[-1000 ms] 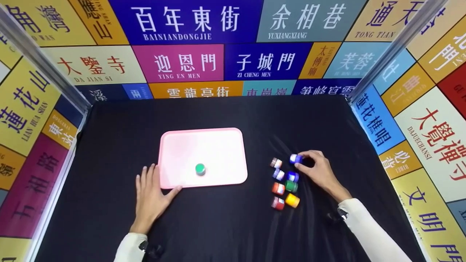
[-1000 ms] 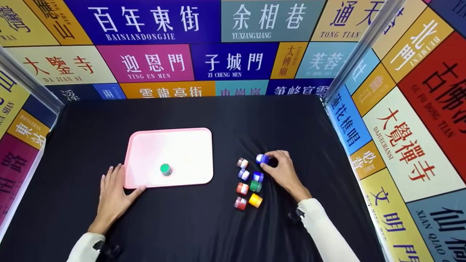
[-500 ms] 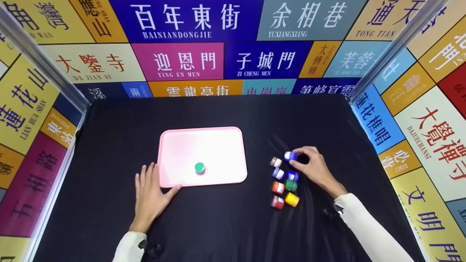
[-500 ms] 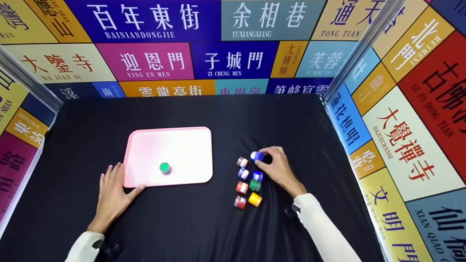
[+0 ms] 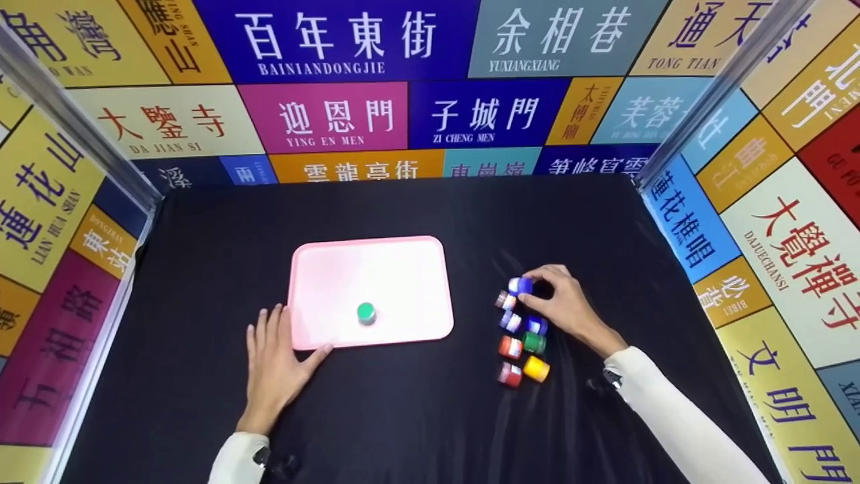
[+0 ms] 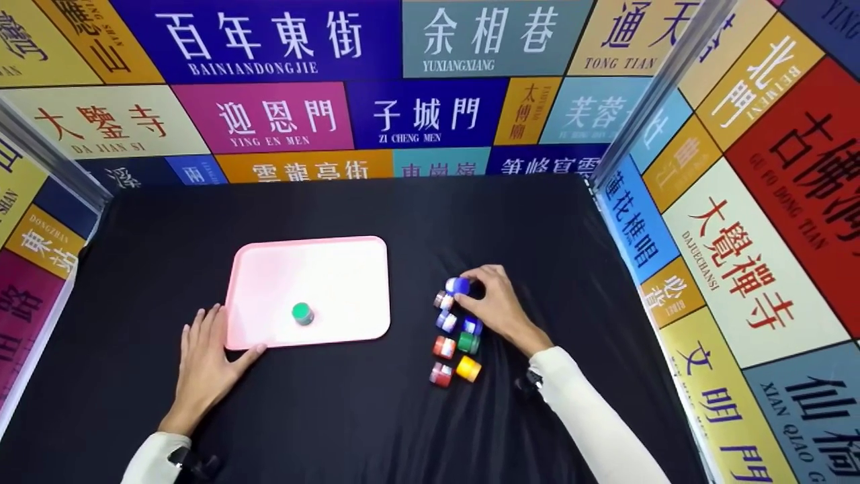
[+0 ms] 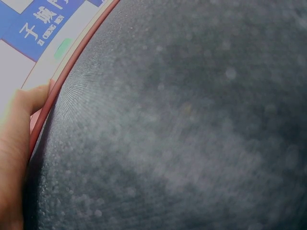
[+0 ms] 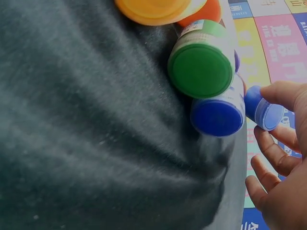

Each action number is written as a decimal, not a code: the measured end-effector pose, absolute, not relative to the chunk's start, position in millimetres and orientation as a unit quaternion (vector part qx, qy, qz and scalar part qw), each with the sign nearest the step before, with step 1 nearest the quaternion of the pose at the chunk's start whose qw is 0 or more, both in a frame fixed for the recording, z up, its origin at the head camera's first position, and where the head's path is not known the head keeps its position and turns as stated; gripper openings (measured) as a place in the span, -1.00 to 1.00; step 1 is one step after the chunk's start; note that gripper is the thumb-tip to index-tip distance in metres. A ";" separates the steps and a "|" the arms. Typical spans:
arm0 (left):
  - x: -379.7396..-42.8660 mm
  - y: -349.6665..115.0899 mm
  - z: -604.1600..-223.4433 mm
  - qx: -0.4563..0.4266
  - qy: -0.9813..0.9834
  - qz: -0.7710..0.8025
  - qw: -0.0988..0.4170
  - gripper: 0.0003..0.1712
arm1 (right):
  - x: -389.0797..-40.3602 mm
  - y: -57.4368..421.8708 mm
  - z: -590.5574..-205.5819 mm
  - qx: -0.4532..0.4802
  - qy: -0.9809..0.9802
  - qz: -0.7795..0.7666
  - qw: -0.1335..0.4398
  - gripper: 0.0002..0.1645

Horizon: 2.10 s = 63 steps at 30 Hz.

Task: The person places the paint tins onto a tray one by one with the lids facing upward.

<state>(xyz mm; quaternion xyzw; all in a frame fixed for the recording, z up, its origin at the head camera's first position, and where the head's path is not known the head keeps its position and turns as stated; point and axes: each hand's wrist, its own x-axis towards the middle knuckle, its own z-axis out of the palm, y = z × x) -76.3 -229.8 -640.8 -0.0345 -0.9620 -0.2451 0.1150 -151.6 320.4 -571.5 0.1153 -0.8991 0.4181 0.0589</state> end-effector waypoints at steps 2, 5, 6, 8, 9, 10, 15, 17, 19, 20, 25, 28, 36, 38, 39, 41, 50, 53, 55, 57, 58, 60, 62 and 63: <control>-75.7 -230.4 -641.1 -0.032 -0.963 -0.244 0.111 0.38 | -153.3 317.5 -569.8 0.123 -0.899 0.416 0.058 -0.59; -76.3 -230.7 -641.0 -0.032 -0.964 -0.242 0.110 0.38 | -155.6 313.8 -567.7 0.132 -0.899 0.413 0.058 -0.59; -76.4 -230.6 -640.9 -0.031 -0.963 -0.243 0.111 0.38 | -156.4 312.7 -567.1 0.134 -0.899 0.413 0.058 -0.59; -76.7 -230.5 -640.7 -0.032 -0.963 -0.244 0.112 0.38 | -157.9 310.5 -566.6 0.138 -0.899 0.411 0.057 -0.59; -76.6 -230.4 -640.6 -0.032 -0.962 -0.245 0.113 0.38 | -158.7 309.5 -566.4 0.141 -0.899 0.411 0.056 -0.58; -76.5 -230.2 -640.5 -0.033 -0.962 -0.246 0.113 0.38 | -159.5 308.5 -566.4 0.144 -0.898 0.411 0.056 -0.58; -76.9 -229.5 -640.7 -0.034 -0.961 -0.251 0.116 0.38 | -164.4 303.8 -565.6 0.159 -0.899 0.404 0.056 -0.58; -77.2 -229.4 -641.0 -0.034 -0.960 -0.252 0.115 0.38 | -166.1 301.6 -564.9 0.161 -0.900 0.400 0.054 -0.58; -77.4 -229.3 -641.4 -0.034 -0.961 -0.252 0.113 0.38 | -167.6 299.1 -563.8 0.164 -0.901 0.398 0.052 -0.58; -77.5 -229.3 -641.6 -0.034 -0.961 -0.251 0.113 0.38 | -168.2 297.8 -563.1 0.164 -0.902 0.397 0.050 -0.57; -78.0 -228.7 -641.5 -0.035 -0.961 -0.249 0.113 0.38 | -171.1 290.5 -560.9 0.172 -0.902 0.393 0.045 -0.58; -78.3 -228.2 -640.6 -0.036 -0.961 -0.251 0.115 0.38 | -172.5 285.8 -560.4 0.175 -0.901 0.395 0.041 -0.60; -78.0 -228.1 -638.4 -0.033 -0.964 -0.239 0.110 0.37 | -175.3 273.5 -561.3 0.187 -0.897 0.399 0.036 -0.59; -77.7 -228.5 -638.7 -0.033 -0.964 -0.239 0.110 0.37 | -175.6 269.8 -561.0 0.191 -0.897 0.398 0.032 -0.59; -77.6 -228.7 -638.9 -0.034 -0.964 -0.240 0.111 0.36 | -175.6 268.1 -560.7 0.194 -0.897 0.397 0.032 -0.59; -77.4 -228.8 -639.2 -0.034 -0.964 -0.240 0.112 0.36 | -175.6 264.8 -560.7 0.202 -0.896 0.394 0.034 -0.58; -77.2 -230.0 -640.3 -0.033 -0.963 -0.241 0.115 0.36 | -175.7 251.3 -563.4 0.239 -0.890 0.386 0.045 -0.58; -76.9 -230.3 -640.6 -0.033 -0.963 -0.242 0.116 0.36 | -176.0 246.3 -564.1 0.249 -0.888 0.385 0.042 -0.57; -76.8 -230.5 -640.7 -0.034 -0.963 -0.242 0.116 0.36 | -175.9 242.7 -564.0 0.255 -0.886 0.385 0.042 -0.57; -77.0 -230.7 -640.8 -0.033 -0.963 -0.243 0.116 0.36 | -175.9 239.1 -564.1 0.259 -0.886 0.383 0.042 -0.56; -77.1 -230.8 -640.7 -0.033 -0.962 -0.243 0.116 0.36 | -175.9 237.3 -564.3 0.260 -0.886 0.381 0.040 -0.56; -76.9 -230.9 -640.5 -0.032 -0.962 -0.245 0.117 0.37 | -175.9 234.0 -565.2 0.262 -0.888 0.377 0.038 -0.56; -77.0 -230.8 -640.5 -0.032 -0.961 -0.247 0.117 0.37 | -175.9 230.5 -566.2 0.263 -0.889 0.373 0.033 -0.55; -77.1 -230.6 -640.5 -0.032 -0.961 -0.248 0.117 0.37 | -175.8 228.9 -566.8 0.264 -0.890 0.371 0.031 -0.55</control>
